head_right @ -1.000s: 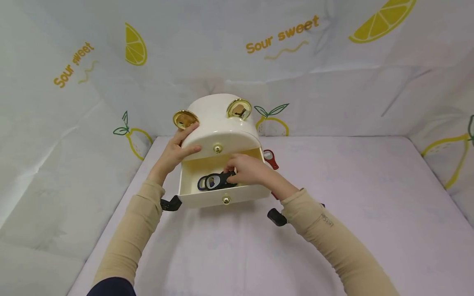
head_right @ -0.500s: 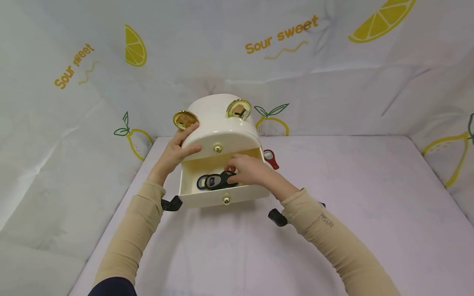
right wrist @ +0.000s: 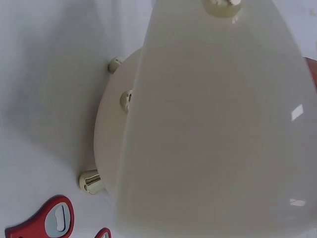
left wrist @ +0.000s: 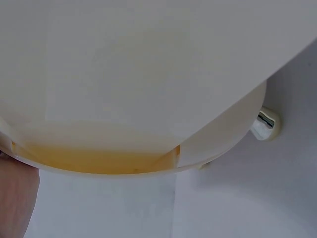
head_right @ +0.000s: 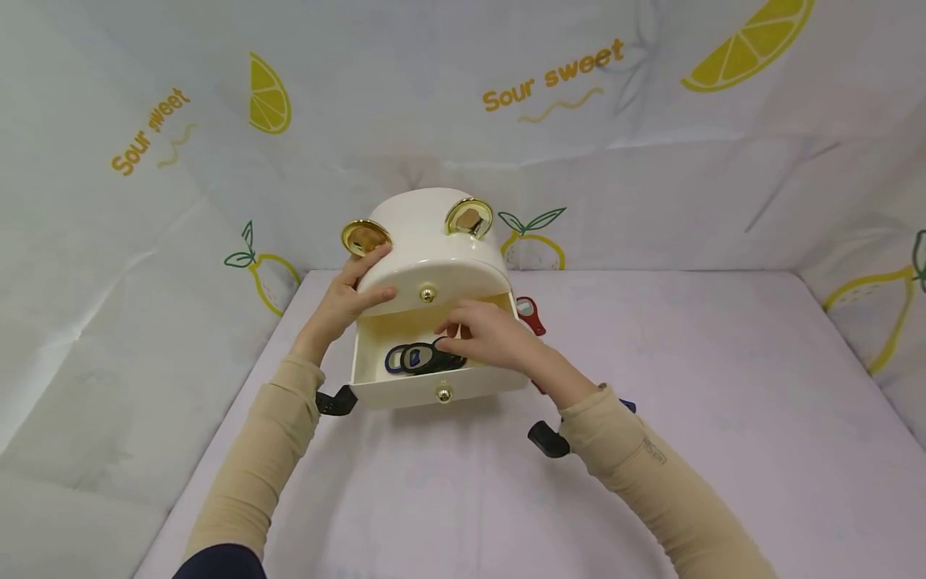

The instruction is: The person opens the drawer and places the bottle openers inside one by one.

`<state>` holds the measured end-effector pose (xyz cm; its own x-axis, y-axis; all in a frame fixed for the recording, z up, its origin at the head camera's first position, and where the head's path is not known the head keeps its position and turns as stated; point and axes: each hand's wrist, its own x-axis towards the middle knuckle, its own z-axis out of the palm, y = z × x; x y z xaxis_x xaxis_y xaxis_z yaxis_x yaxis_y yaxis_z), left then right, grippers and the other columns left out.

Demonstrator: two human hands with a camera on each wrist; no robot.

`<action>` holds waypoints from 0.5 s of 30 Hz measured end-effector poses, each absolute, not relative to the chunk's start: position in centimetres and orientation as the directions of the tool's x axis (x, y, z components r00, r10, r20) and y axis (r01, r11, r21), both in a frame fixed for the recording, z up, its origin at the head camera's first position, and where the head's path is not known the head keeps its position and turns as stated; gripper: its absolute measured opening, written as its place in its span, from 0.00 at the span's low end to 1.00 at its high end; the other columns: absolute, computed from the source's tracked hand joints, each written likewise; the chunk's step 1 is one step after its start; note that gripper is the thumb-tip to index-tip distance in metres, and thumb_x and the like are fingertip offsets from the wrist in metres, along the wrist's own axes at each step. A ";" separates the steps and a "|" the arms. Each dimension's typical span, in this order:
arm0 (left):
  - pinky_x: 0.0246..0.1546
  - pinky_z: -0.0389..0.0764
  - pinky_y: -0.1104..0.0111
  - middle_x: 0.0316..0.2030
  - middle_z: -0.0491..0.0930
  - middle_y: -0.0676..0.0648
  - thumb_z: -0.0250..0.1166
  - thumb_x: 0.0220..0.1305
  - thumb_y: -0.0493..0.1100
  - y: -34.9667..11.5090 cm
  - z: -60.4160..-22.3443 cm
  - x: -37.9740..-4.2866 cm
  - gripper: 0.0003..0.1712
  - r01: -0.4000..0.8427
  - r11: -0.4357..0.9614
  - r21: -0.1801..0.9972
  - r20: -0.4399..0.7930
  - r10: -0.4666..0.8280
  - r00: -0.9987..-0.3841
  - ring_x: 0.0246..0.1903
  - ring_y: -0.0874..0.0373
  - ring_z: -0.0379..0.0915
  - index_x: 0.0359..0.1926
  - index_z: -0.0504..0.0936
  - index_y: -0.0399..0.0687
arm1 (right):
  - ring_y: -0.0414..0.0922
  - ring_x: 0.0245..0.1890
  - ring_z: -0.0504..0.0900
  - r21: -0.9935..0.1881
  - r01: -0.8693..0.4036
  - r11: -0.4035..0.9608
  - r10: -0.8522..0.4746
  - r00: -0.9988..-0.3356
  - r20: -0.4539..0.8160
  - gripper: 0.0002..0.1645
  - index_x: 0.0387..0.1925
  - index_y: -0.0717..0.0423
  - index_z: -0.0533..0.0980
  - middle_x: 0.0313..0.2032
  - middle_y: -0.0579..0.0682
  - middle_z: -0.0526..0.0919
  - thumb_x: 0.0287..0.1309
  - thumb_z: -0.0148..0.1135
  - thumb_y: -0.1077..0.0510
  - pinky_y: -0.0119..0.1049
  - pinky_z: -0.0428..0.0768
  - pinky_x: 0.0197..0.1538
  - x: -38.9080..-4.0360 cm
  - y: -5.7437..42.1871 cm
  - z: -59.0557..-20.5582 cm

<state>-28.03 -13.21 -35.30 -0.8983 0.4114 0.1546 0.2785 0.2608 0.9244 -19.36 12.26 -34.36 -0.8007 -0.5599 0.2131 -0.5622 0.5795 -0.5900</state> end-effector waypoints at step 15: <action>0.61 0.62 0.56 0.68 0.50 0.57 0.71 0.51 0.52 -13.2 -35.6 -28.1 0.38 0.291 0.245 0.925 0.174 0.410 -0.896 0.62 0.55 0.56 0.63 0.67 0.75 | 0.32 0.24 0.66 -0.620 -0.718 0.314 -0.459 -0.687 0.563 0.11 0.36 0.49 0.81 0.24 0.39 0.71 0.51 0.67 0.64 0.25 0.67 0.25 -14.7 13.6 -35.5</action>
<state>-28.08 -13.25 -35.57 -0.8956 0.4096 0.1738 0.2913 0.2446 0.9248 -14.73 13.60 -35.54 -0.6871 -0.4594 0.5629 -0.7185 0.3144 -0.6204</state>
